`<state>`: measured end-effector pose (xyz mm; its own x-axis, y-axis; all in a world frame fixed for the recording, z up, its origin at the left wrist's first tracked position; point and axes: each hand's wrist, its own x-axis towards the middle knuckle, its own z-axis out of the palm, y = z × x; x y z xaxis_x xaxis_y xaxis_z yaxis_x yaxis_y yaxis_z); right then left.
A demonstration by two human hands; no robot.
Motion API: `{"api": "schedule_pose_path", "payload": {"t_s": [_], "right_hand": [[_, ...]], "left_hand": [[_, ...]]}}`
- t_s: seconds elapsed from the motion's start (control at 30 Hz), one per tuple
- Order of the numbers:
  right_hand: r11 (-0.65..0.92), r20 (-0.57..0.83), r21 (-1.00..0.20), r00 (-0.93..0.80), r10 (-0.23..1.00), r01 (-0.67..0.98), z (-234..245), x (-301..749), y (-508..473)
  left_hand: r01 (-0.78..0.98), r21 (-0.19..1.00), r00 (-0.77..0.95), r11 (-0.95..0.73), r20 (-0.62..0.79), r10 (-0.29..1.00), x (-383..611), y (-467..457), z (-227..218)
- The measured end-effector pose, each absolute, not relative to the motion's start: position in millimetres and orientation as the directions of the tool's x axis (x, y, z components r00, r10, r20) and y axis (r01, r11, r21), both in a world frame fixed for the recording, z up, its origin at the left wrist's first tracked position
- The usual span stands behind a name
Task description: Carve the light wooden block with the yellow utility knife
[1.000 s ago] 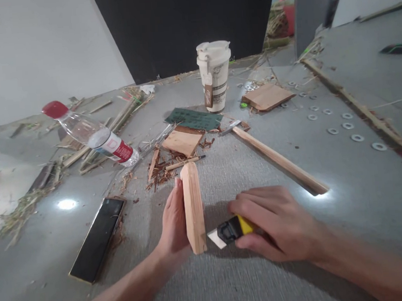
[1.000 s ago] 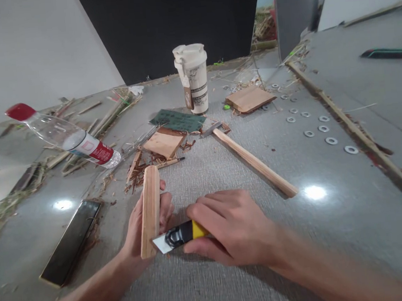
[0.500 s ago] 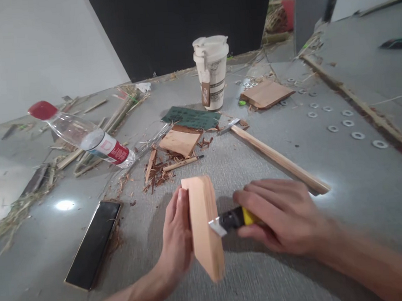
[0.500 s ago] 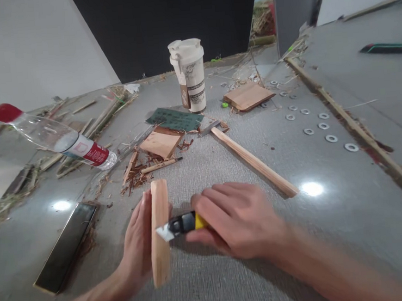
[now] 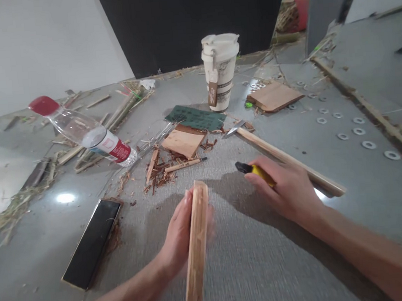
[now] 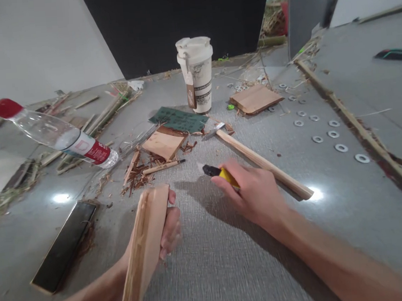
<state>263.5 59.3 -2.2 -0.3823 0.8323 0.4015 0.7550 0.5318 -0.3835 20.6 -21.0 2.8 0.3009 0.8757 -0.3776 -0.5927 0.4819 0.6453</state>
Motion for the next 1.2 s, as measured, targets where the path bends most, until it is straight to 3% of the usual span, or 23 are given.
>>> {"api": "schedule_pose_path", "payload": {"t_s": [0.2, 0.33, 0.6, 0.87, 1.2], "right_hand": [[0.509, 0.326, -0.487, -0.394, 0.860, 0.710, 2.8, 264.9, 56.3], [0.481, 0.317, -0.521, -0.363, 0.876, 0.705, 3.4, 266.3, 56.5], [0.464, 0.350, -0.525, -0.315, 0.882, 0.714, 2.0, 264.9, 55.3], [0.450, 0.353, -0.545, -0.294, 0.888, 0.707, 3.0, 263.0, 56.0], [0.481, 0.349, -0.532, -0.337, 0.875, 0.697, 4.6, 264.7, 55.6]], "left_hand": [[-0.659, 0.615, 0.224, 0.433, -0.390, 0.893, 7.2, -21.0, 0.9], [-0.676, 0.554, 0.310, 0.486, -0.385, 0.870, -0.7, -14.5, 3.2], [-0.784, 0.394, 0.417, 0.480, -0.239, 0.877, 7.9, -10.1, 18.0], [-0.750, 0.384, 0.505, 0.539, -0.194, 0.841, 8.1, -16.8, 12.3], [-0.744, 0.449, 0.450, 0.494, -0.209, 0.868, 6.2, -13.5, 12.5]]}}
